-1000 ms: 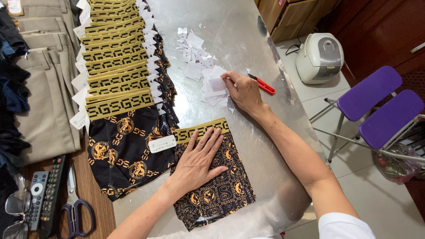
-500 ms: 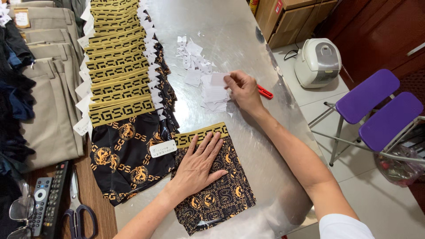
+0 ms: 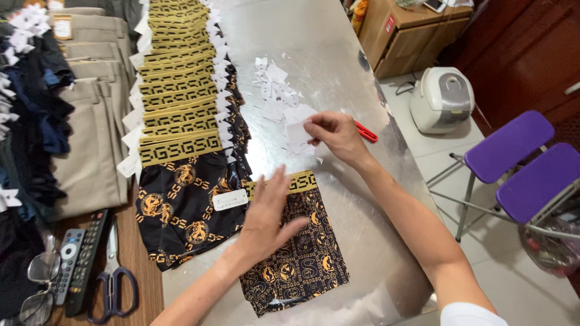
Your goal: The person repeatedly picks up small white paper tags, trims them with a red utility knife, and attaches them to the waistband of black patterned boxer shorts. The person handles the shorts and tags one at a time, stacking the finished items on the table.
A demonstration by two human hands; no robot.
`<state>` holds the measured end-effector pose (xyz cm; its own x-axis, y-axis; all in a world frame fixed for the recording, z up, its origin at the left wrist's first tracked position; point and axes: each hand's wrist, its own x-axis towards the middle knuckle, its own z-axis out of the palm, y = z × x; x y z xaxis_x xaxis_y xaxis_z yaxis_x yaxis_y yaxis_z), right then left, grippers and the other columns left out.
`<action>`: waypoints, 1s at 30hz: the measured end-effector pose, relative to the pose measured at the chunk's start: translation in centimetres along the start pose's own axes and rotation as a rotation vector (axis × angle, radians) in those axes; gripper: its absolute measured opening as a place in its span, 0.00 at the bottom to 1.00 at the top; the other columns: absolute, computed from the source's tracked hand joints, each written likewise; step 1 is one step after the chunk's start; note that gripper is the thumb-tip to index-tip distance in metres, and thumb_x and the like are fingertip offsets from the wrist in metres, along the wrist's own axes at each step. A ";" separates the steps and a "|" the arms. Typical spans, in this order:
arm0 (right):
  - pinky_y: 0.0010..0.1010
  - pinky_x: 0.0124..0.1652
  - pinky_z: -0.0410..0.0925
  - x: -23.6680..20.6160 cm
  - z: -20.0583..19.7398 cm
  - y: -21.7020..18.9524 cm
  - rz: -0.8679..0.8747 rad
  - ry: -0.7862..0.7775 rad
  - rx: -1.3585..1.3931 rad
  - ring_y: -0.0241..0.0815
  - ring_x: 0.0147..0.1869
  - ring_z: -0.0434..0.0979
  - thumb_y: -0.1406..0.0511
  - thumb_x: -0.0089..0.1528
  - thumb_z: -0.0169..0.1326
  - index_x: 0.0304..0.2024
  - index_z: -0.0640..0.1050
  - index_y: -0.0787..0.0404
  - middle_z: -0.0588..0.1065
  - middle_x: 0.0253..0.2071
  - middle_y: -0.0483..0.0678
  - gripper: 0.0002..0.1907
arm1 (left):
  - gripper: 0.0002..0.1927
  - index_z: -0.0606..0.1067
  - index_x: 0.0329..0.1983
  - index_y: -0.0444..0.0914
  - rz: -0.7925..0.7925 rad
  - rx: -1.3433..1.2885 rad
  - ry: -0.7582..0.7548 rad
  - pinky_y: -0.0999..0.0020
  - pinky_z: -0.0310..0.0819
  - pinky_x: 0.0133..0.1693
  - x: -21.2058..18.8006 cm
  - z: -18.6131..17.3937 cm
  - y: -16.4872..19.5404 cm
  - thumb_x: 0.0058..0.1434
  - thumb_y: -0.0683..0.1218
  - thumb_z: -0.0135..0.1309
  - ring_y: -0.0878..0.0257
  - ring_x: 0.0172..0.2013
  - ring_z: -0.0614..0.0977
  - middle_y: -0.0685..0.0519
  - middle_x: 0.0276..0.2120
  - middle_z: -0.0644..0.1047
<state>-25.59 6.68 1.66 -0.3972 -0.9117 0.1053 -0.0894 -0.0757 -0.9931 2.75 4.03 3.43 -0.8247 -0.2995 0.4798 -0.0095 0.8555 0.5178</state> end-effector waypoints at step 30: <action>0.28 0.46 0.77 -3.2 1.1 0.4 0.036 -0.168 0.074 0.37 0.43 0.82 0.77 0.65 0.52 0.48 0.81 0.70 0.81 0.41 0.50 0.12 | 0.11 0.82 0.48 0.32 -0.566 -1.185 0.260 0.74 0.83 0.39 5.0 4.1 -8.5 0.70 0.43 0.56 0.66 0.34 0.86 0.49 0.35 0.85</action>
<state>-23.35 9.15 0.85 -0.2401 -0.9686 0.0653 -0.0077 -0.0654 -0.9978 -3.62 -2.99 -1.47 -0.7379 -0.6733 0.0479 0.2902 -0.2525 0.9231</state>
